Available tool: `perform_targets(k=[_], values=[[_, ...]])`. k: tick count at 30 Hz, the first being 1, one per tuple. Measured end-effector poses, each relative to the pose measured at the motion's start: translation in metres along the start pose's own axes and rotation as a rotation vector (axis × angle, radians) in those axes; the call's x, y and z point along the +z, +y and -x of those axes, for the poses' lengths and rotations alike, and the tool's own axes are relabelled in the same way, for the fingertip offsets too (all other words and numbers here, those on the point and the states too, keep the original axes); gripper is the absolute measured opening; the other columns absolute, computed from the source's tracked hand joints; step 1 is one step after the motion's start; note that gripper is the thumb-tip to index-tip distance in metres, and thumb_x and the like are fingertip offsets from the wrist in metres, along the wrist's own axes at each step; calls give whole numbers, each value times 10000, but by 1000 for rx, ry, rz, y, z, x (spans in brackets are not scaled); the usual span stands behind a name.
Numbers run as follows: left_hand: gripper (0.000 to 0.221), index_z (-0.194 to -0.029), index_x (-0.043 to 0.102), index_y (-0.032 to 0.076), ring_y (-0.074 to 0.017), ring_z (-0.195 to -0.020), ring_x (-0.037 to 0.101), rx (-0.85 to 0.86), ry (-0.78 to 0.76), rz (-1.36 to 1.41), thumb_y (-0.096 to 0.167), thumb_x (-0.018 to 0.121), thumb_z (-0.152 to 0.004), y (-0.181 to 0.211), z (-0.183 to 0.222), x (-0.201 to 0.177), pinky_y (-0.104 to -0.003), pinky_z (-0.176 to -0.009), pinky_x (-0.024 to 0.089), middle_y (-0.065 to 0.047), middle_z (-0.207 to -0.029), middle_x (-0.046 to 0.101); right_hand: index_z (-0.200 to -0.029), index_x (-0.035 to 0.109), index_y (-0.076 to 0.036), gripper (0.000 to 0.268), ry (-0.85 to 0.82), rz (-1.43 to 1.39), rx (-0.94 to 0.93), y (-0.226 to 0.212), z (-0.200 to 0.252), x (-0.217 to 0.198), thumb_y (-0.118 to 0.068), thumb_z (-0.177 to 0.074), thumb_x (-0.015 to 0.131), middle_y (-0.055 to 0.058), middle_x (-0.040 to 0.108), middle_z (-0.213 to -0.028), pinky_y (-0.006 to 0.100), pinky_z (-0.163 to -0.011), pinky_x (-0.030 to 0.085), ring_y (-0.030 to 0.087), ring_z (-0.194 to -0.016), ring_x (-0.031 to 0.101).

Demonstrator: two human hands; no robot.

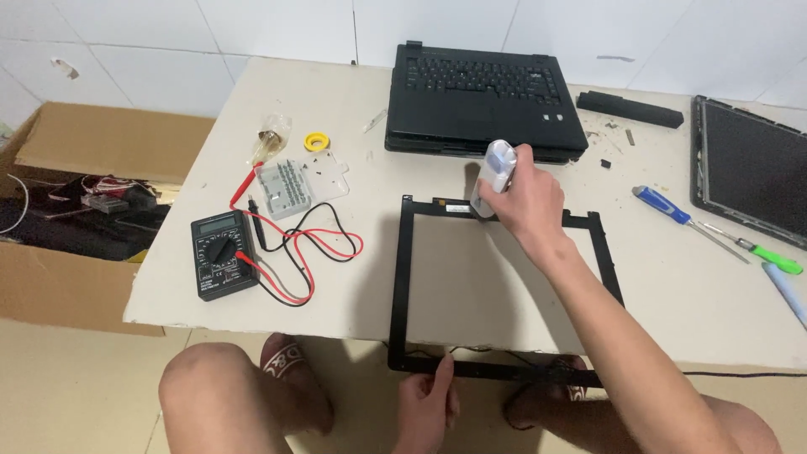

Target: Removing the bezel from a laptop screen and cleaning the adhesive residue from the frame using a small tool.

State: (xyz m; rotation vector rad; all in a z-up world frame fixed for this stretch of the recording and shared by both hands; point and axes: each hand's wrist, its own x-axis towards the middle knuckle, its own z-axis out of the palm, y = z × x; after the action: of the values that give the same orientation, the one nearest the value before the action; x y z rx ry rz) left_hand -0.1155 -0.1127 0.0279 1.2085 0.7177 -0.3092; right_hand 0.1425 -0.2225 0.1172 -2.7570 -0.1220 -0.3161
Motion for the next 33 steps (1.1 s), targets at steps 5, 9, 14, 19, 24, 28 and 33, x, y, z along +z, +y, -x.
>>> perform_targets(k=[5,9,14,19,24,28,33], values=[[577,-547,488,88,-152,-417,389,-45,34,61,450,697,-944,-20,-17,0,-307,-427,293,-52,-477,456,-1089,386,-98,477,-68,-84,73,-8,2,-7,-371,-790,637,162,628,-797,498,-603,416,417,-720,571],[862,-875,764,196,-206,-992,655,-621,95,-746,910,289,-785,-13,-33,14,-355,-930,436,-19,-1005,715,-970,507,-121,382,-38,-327,62,-2,-2,-12,-296,-742,759,68,715,-897,378,-689,461,259,-793,669],[306,-1160,645,228,-338,-1122,588,186,-362,-1344,299,506,-896,137,10,-8,-482,-959,462,-119,-1142,616,-1002,617,-127,405,17,-502,81,16,-3,-1,-322,-747,864,46,693,-814,320,-702,502,177,-748,623],[137,-1009,733,221,-238,-854,738,697,215,-1216,284,635,-937,204,-85,-20,-391,-787,547,5,-858,752,-1039,664,-144,468,23,-344,146,26,-4,6,-404,-699,854,91,732,-805,429,-787,561,282,-862,723],[269,-1108,693,258,-358,-1028,696,521,335,-1195,430,610,-919,192,-151,-28,-502,-880,540,-88,-986,747,-881,613,-128,416,-8,-611,99,4,-7,4,-340,-661,895,-56,605,-617,260,-715,492,112,-634,624],[252,-1050,714,171,-368,-1017,700,475,317,-1242,369,594,-948,177,-147,-19,-486,-872,548,-128,-989,741,-716,529,-106,453,314,-502,-199,11,-13,59,-362,-736,902,51,560,-488,262,-544,498,176,-488,592],[302,-1082,631,220,-341,-1050,686,405,324,-1389,425,446,-960,166,-177,-18,-493,-894,522,-82,-1018,719,-1006,609,-37,554,108,-265,7,35,-16,22,-484,-755,818,205,696,-824,534,-779,539,411,-890,688]])
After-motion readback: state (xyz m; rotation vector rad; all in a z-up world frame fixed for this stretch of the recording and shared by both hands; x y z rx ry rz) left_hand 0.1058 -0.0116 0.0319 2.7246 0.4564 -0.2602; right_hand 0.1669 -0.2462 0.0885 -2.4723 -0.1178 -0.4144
